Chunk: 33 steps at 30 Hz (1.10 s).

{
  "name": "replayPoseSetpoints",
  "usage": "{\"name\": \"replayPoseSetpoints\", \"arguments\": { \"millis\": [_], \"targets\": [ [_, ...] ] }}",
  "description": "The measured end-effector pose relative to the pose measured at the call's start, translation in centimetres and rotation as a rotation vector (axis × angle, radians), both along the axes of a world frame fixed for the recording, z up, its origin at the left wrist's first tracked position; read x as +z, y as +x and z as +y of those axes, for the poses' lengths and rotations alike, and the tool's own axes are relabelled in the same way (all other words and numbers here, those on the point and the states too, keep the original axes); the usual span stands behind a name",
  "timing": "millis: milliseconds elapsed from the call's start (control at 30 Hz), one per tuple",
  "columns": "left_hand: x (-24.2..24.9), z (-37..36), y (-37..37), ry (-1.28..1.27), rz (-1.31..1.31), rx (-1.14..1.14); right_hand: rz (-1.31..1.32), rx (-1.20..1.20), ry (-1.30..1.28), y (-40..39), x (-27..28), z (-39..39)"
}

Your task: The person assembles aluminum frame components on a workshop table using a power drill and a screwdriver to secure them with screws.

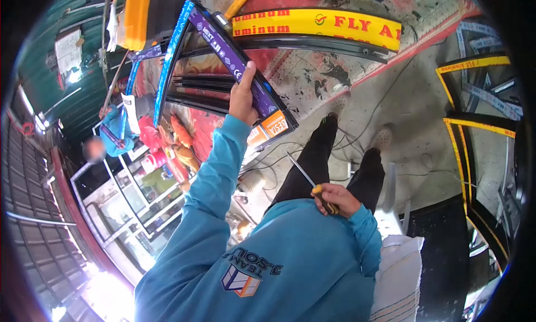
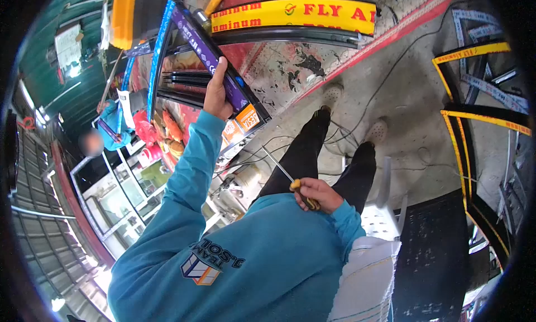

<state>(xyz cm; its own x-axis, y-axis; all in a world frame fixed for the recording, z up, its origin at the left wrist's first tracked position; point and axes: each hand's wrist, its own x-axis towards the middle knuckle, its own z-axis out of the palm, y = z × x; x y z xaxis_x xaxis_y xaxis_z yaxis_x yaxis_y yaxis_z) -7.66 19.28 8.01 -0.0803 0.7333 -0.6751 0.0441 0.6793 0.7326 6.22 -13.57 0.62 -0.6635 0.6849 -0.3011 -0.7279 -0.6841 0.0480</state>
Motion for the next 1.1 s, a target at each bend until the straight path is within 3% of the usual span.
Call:
{"name": "replayPoseSetpoints", "arguments": {
  "millis": [33,100,133,200,233,267,400,567,700,833,900,967,1067,1100],
  "targets": [
    [0.2,0.0,-0.1,0.017,-0.014,0.012,-0.014,0.012,0.017,0.5,0.2,0.2],
    [0.7,-0.5,-0.2,0.016,-0.092,0.024,-0.527,-0.107,0.229,0.9,1.0,0.7],
    [0.1,-0.5,-0.9,0.008,-0.103,0.011,-0.52,-0.235,0.036,0.6,2.7,2.8],
    [0.0,-0.7,-1.1,0.008,-0.132,0.015,-0.654,-0.366,-0.021,-0.2,4.6,7.8],
    [-0.1,-0.7,-1.2,0.001,-0.143,0.016,-0.55,-0.519,-0.014,-1.4,3.7,9.7],
    [-0.6,-0.6,-1.4,0.013,-0.194,0.036,-0.612,-0.484,-0.155,-1.7,4.9,11.8],
    [-0.9,-0.9,-0.8,0.073,-0.3,0.096,-0.712,-0.508,0.02,-3.2,5.5,15.9],
    [0.0,-0.6,-1.0,0.052,-0.322,0.103,-1.056,-0.55,0.145,-3.3,7.9,16.2],
    [0.0,-1.2,-0.8,0.042,-0.422,0.186,-1.133,-0.355,0.227,-2.2,7.4,16.3],
    [-2.2,-1.0,-2.4,-0.002,-0.445,-0.013,-1.213,-0.203,0.287,-0.4,9.5,17.1],
    [0.1,-1.6,-2.3,0.059,-0.357,-0.033,-1.256,-0.125,0.345,-0.1,8.0,17.4],
    [0.6,-2.2,-2.8,0.109,-0.088,-0.061,-1.282,-0.089,0.388,0.1,7.6,17.9],
    [1.1,-5.0,-4.3,0.496,0.31,-0.014,-1.385,-0.032,0.37,1.1,8.4,18.2],
    [2.4,-6.1,-4.7,0.593,0.472,-0.012,-1.654,-0.161,0.606,1.4,8.7,18.0]
  ]
}}
